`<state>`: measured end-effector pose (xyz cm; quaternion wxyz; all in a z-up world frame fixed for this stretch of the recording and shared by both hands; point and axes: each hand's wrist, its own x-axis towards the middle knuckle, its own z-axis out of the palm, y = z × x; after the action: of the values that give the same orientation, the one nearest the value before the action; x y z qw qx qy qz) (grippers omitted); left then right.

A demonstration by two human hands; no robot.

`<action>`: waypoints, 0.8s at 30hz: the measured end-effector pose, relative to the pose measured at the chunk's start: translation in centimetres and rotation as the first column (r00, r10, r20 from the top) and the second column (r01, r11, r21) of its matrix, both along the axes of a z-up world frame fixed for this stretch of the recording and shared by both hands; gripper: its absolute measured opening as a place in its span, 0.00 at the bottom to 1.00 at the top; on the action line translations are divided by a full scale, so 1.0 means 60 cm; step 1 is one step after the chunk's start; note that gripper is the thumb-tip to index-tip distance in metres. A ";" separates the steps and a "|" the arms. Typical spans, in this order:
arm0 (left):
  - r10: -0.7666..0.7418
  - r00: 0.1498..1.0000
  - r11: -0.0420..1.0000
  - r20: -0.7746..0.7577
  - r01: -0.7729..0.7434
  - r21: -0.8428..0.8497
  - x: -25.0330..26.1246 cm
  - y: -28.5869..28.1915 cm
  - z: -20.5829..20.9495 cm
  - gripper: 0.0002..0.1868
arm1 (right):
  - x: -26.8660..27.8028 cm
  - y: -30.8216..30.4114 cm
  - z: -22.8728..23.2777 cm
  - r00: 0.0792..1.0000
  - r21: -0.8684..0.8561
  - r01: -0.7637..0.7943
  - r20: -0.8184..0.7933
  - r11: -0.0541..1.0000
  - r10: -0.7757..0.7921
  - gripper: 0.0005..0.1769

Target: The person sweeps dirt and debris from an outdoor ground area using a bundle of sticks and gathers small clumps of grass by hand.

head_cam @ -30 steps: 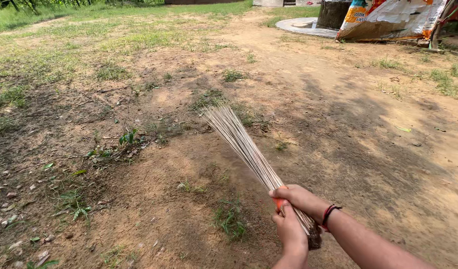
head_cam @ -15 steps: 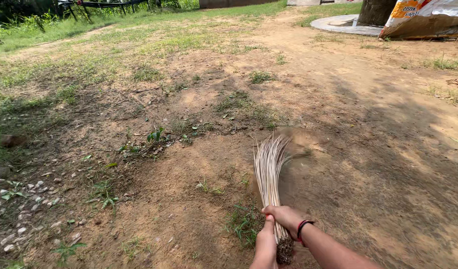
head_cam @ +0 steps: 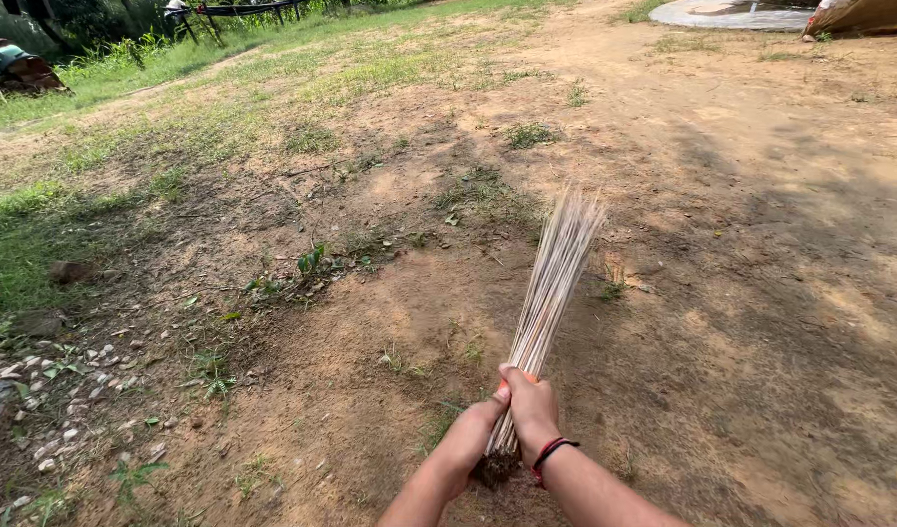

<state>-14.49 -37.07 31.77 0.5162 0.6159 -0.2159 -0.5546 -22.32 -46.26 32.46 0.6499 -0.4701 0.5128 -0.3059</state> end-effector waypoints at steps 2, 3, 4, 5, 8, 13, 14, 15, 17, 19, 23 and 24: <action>-0.212 0.977 0.974 0.005 0.211 0.078 0.000 -0.042 0.037 0.32 | -0.008 -0.046 -0.034 0.981 0.101 0.157 0.102 0.982 -0.167 0.20; -0.184 0.982 0.970 -0.033 0.187 0.156 -0.007 -0.051 0.032 0.31 | -0.009 -0.062 -0.054 0.976 0.162 0.166 0.117 0.973 -0.186 0.20; -0.152 0.986 0.958 -0.068 0.164 0.235 -0.016 -0.062 0.014 0.31 | -0.016 -0.076 -0.069 0.970 0.223 0.173 0.131 0.959 -0.205 0.19; -0.106 0.990 0.941 -0.091 0.130 0.312 -0.010 -0.075 -0.009 0.30 | -0.020 -0.089 -0.077 0.996 0.213 0.028 0.073 0.977 -0.045 0.18; 0.291 0.955 0.951 0.053 -0.295 0.094 -0.029 -0.091 -0.154 0.36 | -0.002 -0.110 -0.067 0.903 0.159 -0.406 -0.080 0.900 0.422 0.17; 0.742 0.671 0.670 0.002 -0.740 -0.052 -0.043 -0.089 -0.357 0.40 | 0.016 -0.052 -0.041 0.494 -0.027 -0.862 -0.266 0.506 0.828 0.22; 0.787 0.613 0.612 -0.068 -0.790 -0.042 -0.045 -0.074 -0.368 0.38 | 0.011 -0.037 -0.037 0.531 -0.064 -0.843 -0.258 0.534 0.807 0.21; 0.824 0.550 0.551 -0.138 -0.834 -0.031 -0.046 -0.066 -0.369 0.37 | 0.007 -0.024 -0.034 0.568 -0.105 -0.821 -0.250 0.561 0.784 0.21; 0.786 0.602 0.595 -0.140 -0.798 -0.095 -0.040 -0.065 -0.339 0.35 | -0.007 -0.014 -0.033 0.719 -0.163 -0.695 -0.163 0.700 0.676 0.19; 0.630 0.775 0.768 -0.046 -0.630 -0.113 -0.048 -0.068 -0.281 0.35 | -0.028 -0.016 -0.039 0.893 -0.164 -0.444 -0.002 0.881 0.450 0.19; 0.098 0.971 0.993 0.219 -0.081 -0.086 -0.082 -0.087 -0.130 0.34 | -0.098 -0.050 -0.052 0.990 -0.020 0.124 0.063 0.992 -0.122 0.22; -0.040 0.968 0.997 0.247 0.054 -0.049 -0.088 -0.096 -0.098 0.34 | -0.115 -0.052 -0.061 0.963 0.067 0.234 0.123 0.970 -0.241 0.23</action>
<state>-19.78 -42.84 25.88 0.4891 0.6599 -0.3079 -0.4801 -29.19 -49.38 28.77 0.6525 -0.3674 0.5298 -0.3980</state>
